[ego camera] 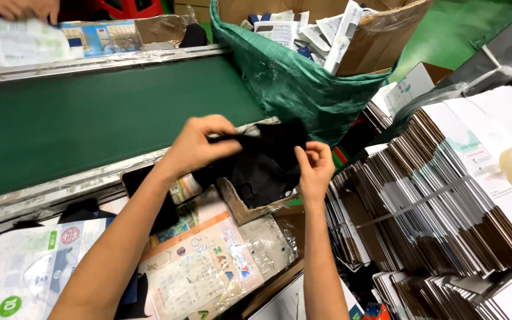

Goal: Manually counting, stacking, and inserting face masks into plastic retail pouches at a factory conveyor belt.

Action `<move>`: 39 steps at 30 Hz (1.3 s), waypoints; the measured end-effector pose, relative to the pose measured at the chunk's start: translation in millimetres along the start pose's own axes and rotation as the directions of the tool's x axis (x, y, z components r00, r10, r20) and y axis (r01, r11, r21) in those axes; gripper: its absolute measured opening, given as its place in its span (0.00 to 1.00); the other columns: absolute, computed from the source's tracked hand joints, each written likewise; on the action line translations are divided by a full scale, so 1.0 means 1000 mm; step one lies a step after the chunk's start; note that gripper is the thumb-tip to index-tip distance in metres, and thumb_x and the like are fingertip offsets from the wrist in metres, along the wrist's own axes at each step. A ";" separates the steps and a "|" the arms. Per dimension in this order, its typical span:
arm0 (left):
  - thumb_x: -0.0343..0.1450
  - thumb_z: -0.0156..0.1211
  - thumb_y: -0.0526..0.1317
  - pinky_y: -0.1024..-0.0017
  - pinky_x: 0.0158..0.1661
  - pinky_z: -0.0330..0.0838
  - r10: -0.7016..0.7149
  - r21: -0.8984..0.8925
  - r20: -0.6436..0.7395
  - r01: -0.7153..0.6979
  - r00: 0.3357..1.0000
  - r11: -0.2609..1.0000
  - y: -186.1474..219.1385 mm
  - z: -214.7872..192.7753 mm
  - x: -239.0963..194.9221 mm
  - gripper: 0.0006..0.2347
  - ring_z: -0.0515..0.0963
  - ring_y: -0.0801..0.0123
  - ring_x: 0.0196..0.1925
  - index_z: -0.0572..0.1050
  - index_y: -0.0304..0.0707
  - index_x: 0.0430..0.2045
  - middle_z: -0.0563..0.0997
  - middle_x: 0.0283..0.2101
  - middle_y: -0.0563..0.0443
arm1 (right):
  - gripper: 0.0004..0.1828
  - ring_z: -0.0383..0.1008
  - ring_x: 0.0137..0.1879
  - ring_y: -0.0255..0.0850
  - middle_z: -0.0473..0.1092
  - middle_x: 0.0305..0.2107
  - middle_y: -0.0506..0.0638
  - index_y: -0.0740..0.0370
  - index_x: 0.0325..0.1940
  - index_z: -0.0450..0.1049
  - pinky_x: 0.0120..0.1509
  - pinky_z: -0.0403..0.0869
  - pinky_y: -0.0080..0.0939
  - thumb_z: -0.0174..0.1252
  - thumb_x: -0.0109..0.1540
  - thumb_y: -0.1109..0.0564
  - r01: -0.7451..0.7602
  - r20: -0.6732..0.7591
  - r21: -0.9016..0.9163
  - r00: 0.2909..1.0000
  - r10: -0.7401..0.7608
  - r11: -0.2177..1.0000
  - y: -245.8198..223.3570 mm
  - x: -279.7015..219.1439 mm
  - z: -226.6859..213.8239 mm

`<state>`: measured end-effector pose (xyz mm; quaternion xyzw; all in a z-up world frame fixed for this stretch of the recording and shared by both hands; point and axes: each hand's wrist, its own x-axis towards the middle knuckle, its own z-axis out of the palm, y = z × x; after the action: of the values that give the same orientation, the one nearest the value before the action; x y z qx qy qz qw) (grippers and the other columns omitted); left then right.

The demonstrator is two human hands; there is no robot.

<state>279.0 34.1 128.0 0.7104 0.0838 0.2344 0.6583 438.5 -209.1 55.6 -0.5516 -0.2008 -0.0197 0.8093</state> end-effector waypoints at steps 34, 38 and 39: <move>0.68 0.64 0.27 0.68 0.61 0.67 0.225 0.000 -0.538 -0.267 0.812 0.964 0.011 -0.004 -0.098 0.22 0.72 0.65 0.58 0.65 0.34 0.57 0.72 0.55 0.47 | 0.22 0.69 0.45 0.31 0.69 0.42 0.45 0.63 0.59 0.71 0.49 0.70 0.32 0.68 0.62 0.59 0.091 0.399 -0.225 0.917 0.006 0.970 -0.013 -0.015 0.049; 0.70 0.61 0.26 0.74 0.55 0.74 0.203 -0.032 -0.495 -0.251 0.845 0.968 0.019 -0.025 -0.122 0.22 0.77 0.68 0.56 0.63 0.35 0.58 0.72 0.55 0.47 | 0.24 0.74 0.46 0.54 0.76 0.40 0.57 0.59 0.49 0.81 0.51 0.71 0.50 0.76 0.55 0.46 0.552 0.578 -0.813 0.802 0.150 0.186 0.024 0.008 0.029; 0.70 0.61 0.26 0.74 0.55 0.74 0.208 -0.031 -0.494 -0.256 0.844 0.966 0.012 -0.028 -0.130 0.22 0.77 0.68 0.56 0.63 0.35 0.58 0.72 0.55 0.47 | 0.24 0.74 0.46 0.54 0.76 0.40 0.57 0.59 0.49 0.81 0.51 0.71 0.50 0.76 0.55 0.46 0.552 0.578 -0.813 0.803 0.144 0.185 0.034 0.005 0.025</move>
<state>150.7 2.3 111.3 0.6011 0.1487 0.4871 0.6159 444.2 -172.1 35.2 -0.8761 -0.4366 -0.1001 0.1780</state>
